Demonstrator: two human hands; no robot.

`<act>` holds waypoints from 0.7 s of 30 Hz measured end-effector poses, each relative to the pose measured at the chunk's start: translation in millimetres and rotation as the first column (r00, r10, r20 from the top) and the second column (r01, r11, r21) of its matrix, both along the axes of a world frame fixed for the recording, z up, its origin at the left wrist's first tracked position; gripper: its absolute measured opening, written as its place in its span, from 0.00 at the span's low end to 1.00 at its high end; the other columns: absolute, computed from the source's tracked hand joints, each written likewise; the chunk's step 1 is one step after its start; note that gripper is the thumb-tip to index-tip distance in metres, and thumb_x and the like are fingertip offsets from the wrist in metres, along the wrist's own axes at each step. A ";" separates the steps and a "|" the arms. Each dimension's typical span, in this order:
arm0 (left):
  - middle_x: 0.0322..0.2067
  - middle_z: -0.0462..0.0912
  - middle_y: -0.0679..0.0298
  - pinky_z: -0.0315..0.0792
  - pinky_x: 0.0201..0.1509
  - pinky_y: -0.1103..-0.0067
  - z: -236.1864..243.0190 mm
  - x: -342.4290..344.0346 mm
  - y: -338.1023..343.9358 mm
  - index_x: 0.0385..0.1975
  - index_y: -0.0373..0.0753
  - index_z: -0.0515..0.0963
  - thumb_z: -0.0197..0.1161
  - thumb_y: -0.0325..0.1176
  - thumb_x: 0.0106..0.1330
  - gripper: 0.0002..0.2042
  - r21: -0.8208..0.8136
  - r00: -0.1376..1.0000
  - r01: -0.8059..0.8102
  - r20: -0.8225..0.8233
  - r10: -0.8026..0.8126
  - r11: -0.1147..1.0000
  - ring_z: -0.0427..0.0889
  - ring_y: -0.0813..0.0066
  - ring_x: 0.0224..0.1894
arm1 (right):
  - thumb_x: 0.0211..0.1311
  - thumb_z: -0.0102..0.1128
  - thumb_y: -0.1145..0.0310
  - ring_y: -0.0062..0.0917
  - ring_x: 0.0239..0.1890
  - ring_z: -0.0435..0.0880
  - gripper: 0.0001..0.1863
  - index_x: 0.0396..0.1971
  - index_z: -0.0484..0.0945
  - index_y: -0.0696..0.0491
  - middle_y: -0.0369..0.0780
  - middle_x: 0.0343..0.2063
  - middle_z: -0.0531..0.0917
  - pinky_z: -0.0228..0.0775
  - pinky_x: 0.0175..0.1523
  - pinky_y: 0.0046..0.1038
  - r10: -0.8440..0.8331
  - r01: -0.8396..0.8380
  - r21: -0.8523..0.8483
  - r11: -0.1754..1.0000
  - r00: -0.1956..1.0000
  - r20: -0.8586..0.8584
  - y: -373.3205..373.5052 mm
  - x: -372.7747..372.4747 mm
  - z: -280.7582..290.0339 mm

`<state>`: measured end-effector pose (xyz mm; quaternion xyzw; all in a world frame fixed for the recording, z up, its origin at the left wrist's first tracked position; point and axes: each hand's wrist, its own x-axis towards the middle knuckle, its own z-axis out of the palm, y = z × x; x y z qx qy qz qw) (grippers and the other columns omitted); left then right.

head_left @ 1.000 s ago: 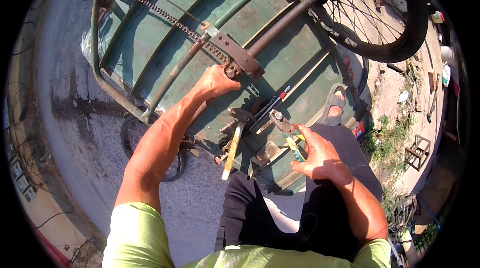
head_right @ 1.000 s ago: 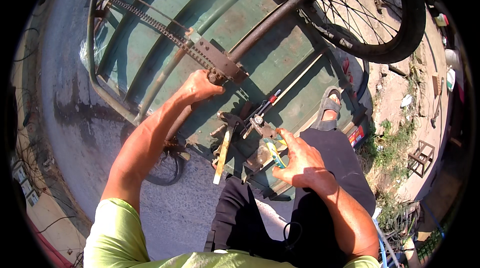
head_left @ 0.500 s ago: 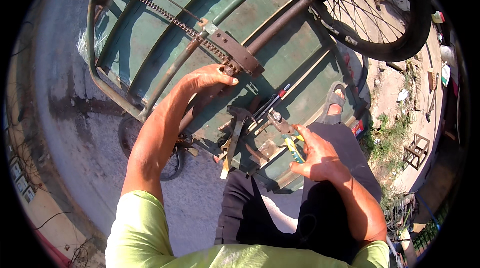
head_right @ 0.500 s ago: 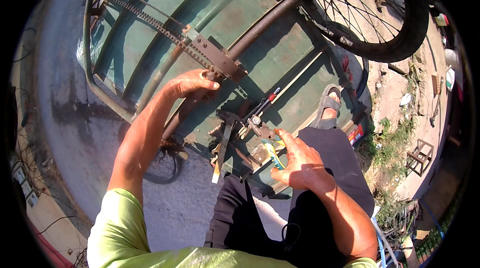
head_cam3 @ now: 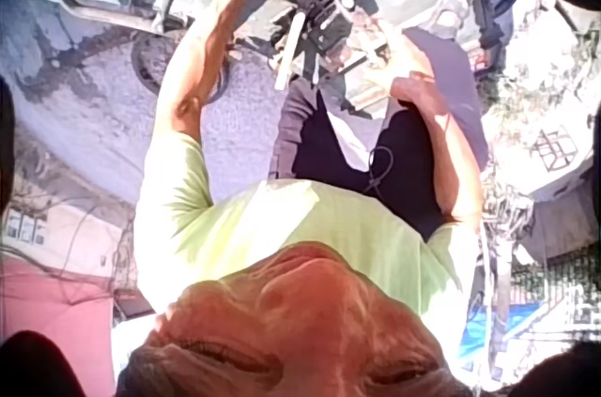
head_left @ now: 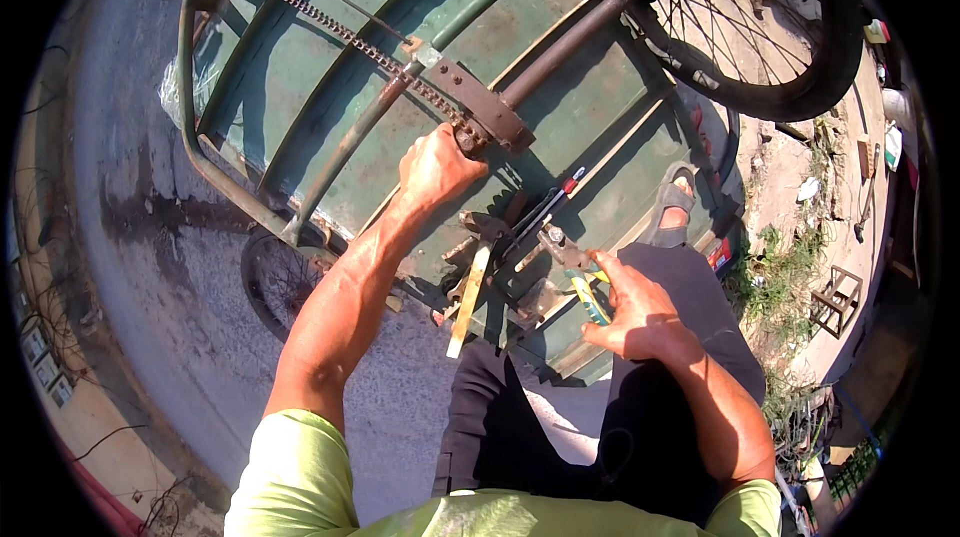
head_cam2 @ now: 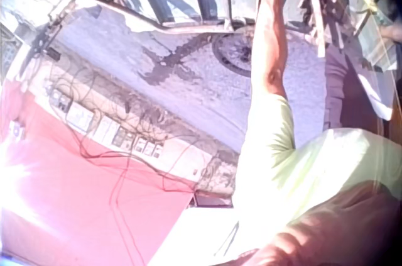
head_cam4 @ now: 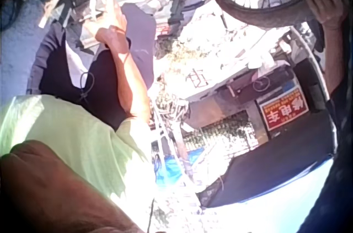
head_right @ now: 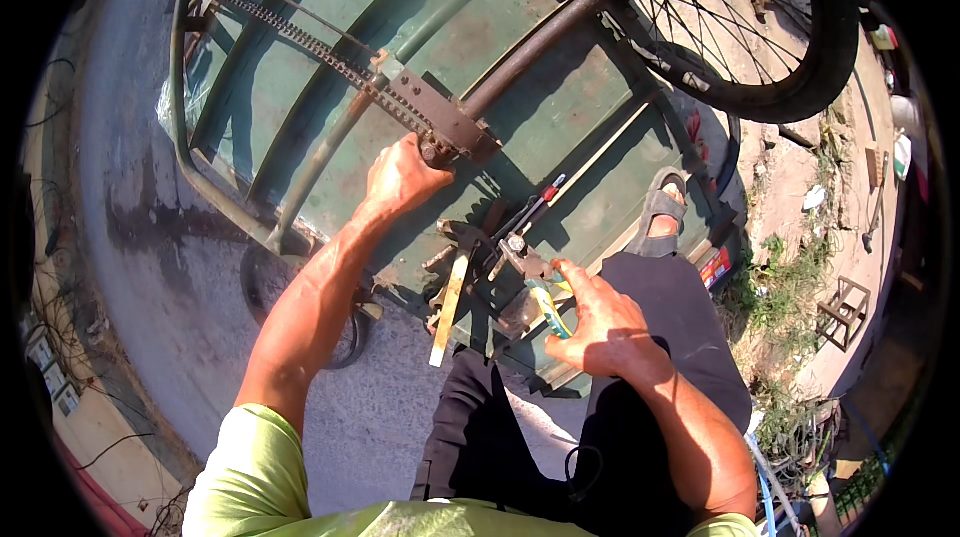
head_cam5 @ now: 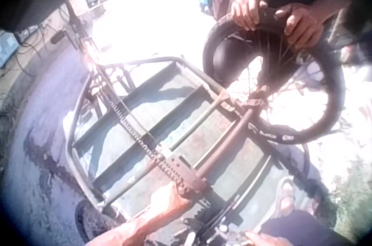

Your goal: The person uses pliers and a hammer to adjust and secure a metal component on the rear axle of a green three-wheeled cargo tricycle. They repeatedly strike the part with the hammer while holding it with pliers, then inspect the assembly by hand.

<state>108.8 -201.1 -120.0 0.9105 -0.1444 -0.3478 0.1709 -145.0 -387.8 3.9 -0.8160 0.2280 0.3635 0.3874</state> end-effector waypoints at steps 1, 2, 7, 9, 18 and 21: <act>0.38 0.89 0.46 0.80 0.51 0.61 -2.9 3.0 3.1 0.45 0.31 0.81 0.76 0.45 0.49 0.28 -0.031 1.000 -0.005 -0.030 0.004 1.000 0.89 0.48 0.43 | 0.43 0.76 0.60 0.37 0.37 0.81 0.52 0.73 0.64 0.53 0.45 0.35 0.79 0.74 0.45 0.36 0.006 -0.006 -0.002 1.000 1.000 -0.004 -0.1 -0.4 0.0; 0.37 0.89 0.46 0.81 0.50 0.62 -3.2 7.1 4.7 0.45 0.30 0.81 0.76 0.44 0.49 0.27 -0.062 0.998 -0.009 -0.060 0.005 0.998 0.89 0.50 0.42 | 0.44 0.75 0.60 0.40 0.41 0.82 0.52 0.73 0.63 0.51 0.47 0.39 0.80 0.75 0.48 0.38 0.012 -0.011 0.005 1.000 0.999 -0.052 -0.6 3.1 3.1; 0.28 0.86 0.57 0.79 0.39 0.72 -15.4 29.7 11.3 0.39 0.32 0.83 0.76 0.42 0.49 0.22 -0.172 0.927 0.003 -0.368 -0.067 0.985 0.86 0.69 0.31 | 0.47 0.73 0.59 0.46 0.48 0.85 0.51 0.74 0.62 0.47 0.49 0.44 0.82 0.76 0.54 0.43 0.003 -0.001 0.021 1.000 0.995 -0.098 -1.5 9.5 10.2; 0.28 0.85 0.58 0.78 0.36 0.72 -18.9 36.4 12.0 0.37 0.32 0.82 0.76 0.42 0.50 0.21 -0.213 0.867 -0.049 -0.494 -0.064 0.976 0.86 0.69 0.30 | 0.46 0.73 0.59 0.46 0.47 0.85 0.50 0.74 0.62 0.47 0.49 0.43 0.82 0.76 0.54 0.43 0.004 -0.003 0.017 1.000 0.998 -0.060 -1.2 4.7 5.7; 0.37 0.81 0.63 0.79 0.44 0.70 -45.0 48.9 27.2 0.51 0.37 0.77 0.79 0.49 0.55 0.30 -0.354 0.620 -0.232 -0.772 -0.143 0.906 0.81 0.70 0.39 | 0.44 0.76 0.60 0.39 0.38 0.81 0.52 0.73 0.64 0.54 0.45 0.37 0.79 0.74 0.44 0.37 0.006 -0.006 0.004 1.000 0.999 -0.043 -4.3 4.4 7.2; 0.43 0.86 0.55 0.78 0.54 0.68 -33.5 32.2 29.2 0.53 0.34 0.78 0.81 0.55 0.50 0.37 -0.402 0.931 -0.052 -0.351 -0.102 0.914 0.85 0.62 0.46 | 0.43 0.76 0.60 0.38 0.38 0.81 0.52 0.73 0.64 0.54 0.46 0.37 0.79 0.74 0.44 0.37 0.018 -0.018 -0.006 1.000 0.999 -0.029 -5.3 4.1 5.3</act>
